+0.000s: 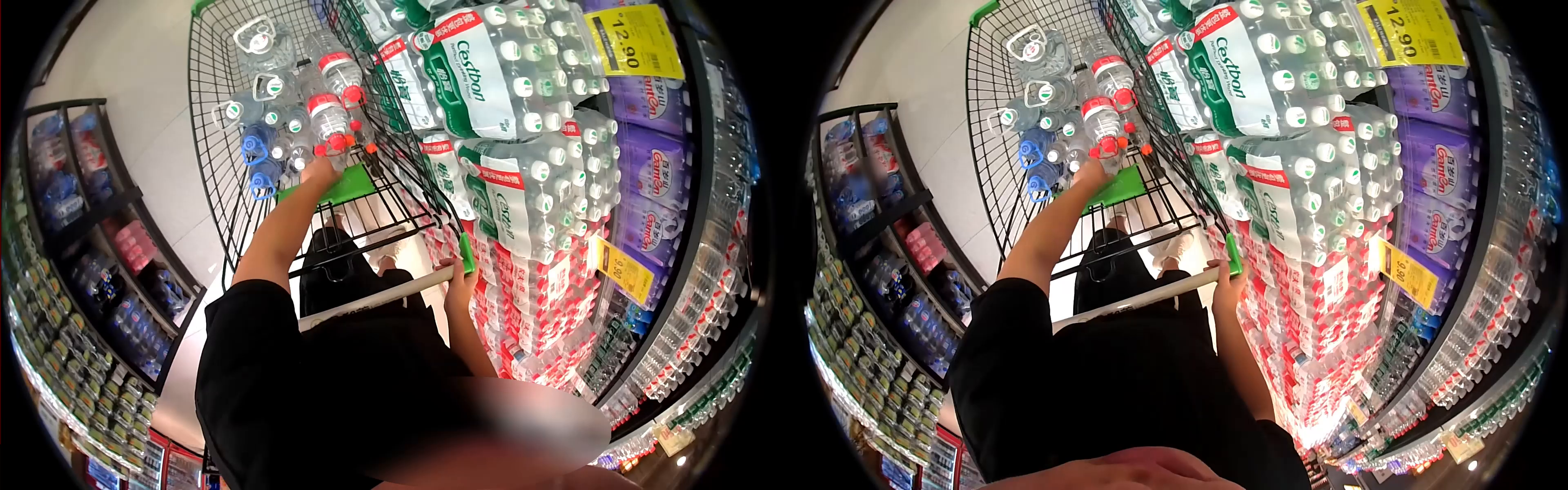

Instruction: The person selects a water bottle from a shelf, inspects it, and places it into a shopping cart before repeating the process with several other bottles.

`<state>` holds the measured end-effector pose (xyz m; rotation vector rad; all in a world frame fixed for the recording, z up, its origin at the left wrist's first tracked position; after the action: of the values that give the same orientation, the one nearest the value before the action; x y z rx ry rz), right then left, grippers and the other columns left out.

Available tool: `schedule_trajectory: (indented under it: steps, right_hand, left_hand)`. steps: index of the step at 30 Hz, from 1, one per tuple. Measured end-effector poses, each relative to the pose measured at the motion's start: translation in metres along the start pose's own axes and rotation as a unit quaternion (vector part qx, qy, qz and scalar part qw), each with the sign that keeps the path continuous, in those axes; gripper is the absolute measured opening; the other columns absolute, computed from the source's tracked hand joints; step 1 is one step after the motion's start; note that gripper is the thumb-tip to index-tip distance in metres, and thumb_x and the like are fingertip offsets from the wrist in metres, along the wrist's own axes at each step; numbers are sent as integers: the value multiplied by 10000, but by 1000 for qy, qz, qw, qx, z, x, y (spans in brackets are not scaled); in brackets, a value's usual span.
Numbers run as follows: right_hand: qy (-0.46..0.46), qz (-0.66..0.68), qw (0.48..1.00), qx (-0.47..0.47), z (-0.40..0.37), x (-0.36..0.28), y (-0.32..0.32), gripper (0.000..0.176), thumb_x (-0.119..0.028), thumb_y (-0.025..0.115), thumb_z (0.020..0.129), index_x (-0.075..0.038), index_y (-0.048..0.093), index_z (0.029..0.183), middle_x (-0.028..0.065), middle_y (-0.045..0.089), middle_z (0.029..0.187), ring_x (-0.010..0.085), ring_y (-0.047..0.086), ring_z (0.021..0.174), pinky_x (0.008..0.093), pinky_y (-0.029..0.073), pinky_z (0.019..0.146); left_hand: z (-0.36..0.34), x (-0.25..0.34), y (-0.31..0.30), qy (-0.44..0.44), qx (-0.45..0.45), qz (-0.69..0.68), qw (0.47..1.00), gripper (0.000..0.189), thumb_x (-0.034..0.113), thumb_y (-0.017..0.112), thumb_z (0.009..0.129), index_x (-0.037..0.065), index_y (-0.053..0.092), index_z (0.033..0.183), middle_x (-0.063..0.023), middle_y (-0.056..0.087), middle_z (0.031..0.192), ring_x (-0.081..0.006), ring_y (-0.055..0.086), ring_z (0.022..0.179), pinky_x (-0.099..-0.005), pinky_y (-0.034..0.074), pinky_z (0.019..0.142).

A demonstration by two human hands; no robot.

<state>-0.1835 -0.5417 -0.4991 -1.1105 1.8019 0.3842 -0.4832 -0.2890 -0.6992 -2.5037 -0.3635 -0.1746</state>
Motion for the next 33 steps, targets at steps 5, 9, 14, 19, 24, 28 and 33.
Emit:
schedule_trajectory:
  steps: [5, 9, 14, 19, 24, 28, 33]
  right_hand:
    - [38, -13, 996, -73, 1, -5, -10, 385, -225, 497, 981, -31, 361, 1285, 148, 626, 997, 215, 626, 841, 335, 532, 698]
    - [-42, -38, 987, -150, 10, 3, -31, 472, -153, 525, 962, -40, 297, 1359, 135, 530, 1179, 200, 589, 975, 323, 523, 786]
    - [-165, -82, 958, -219, 12, -31, -60, 560, -62, 573, 916, -6, 272, 1385, 163, 514, 1189, 193, 578, 1001, 297, 500, 839]
    - [-212, -94, 934, -274, 9, -67, -88, 489, -139, 649, 877, -3, 417, 1285, 178, 564, 1160, 237, 592, 999, 320, 507, 812]
    - [-208, -101, 905, -358, -7, -97, -92, 301, -157, 648, 884, -7, 553, 1127, 86, 629, 1035, 163, 628, 910, 286, 506, 768]
    - [-84, -6, 888, -452, -9, -98, -73, 285, -237, 592, 936, -21, 544, 1115, 88, 620, 1084, 179, 616, 965, 293, 494, 807]
    - [134, 210, 766, -593, -68, -157, -37, 619, -522, 506, 924, -12, 456, 1271, 154, 576, 1203, 264, 586, 1071, 403, 495, 884]
  left_hand:
    - [-60, 3, -22, 43, 56, 51, 996, 558, 511, 678, 731, 64, 681, 1065, -140, 682, 1083, -289, 666, 997, -397, 535, 835]
    - [-130, 10, -56, 46, 118, 66, 990, 545, 509, 664, 722, 41, 696, 999, -165, 695, 1001, -313, 679, 935, -411, 541, 798]
    - [-244, 41, -99, 53, 235, 121, 963, 466, 462, 651, 729, 34, 699, 907, -175, 694, 853, -331, 684, 799, -424, 544, 717]
    - [-348, 74, -114, 86, 378, 160, 908, 474, 510, 644, 732, 46, 675, 827, -139, 663, 685, -318, 669, 657, -425, 532, 622]
    - [-454, 106, -124, 137, 490, 108, 854, 432, 473, 634, 749, 43, 617, 708, -132, 585, 548, -328, 599, 534, -425, 462, 506]
    - [-565, 151, -142, 201, 546, -8, 813, 341, 368, 674, 736, 47, 585, 663, -128, 531, 544, -321, 521, 493, -387, 400, 486]
    - [-627, 163, -169, 409, 588, -162, 678, 487, 389, 633, 847, 24, 452, 581, -52, 435, 503, -111, 416, 466, -284, 318, 440]
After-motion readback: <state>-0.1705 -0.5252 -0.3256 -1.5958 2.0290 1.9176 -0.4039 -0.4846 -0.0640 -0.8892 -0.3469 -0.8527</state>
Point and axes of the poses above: each hand's wrist, its own z-axis towards the middle knuckle, its own y-axis out of the palm, x = y × z, the point moved 5 cm from there along z, towards the middle knuckle
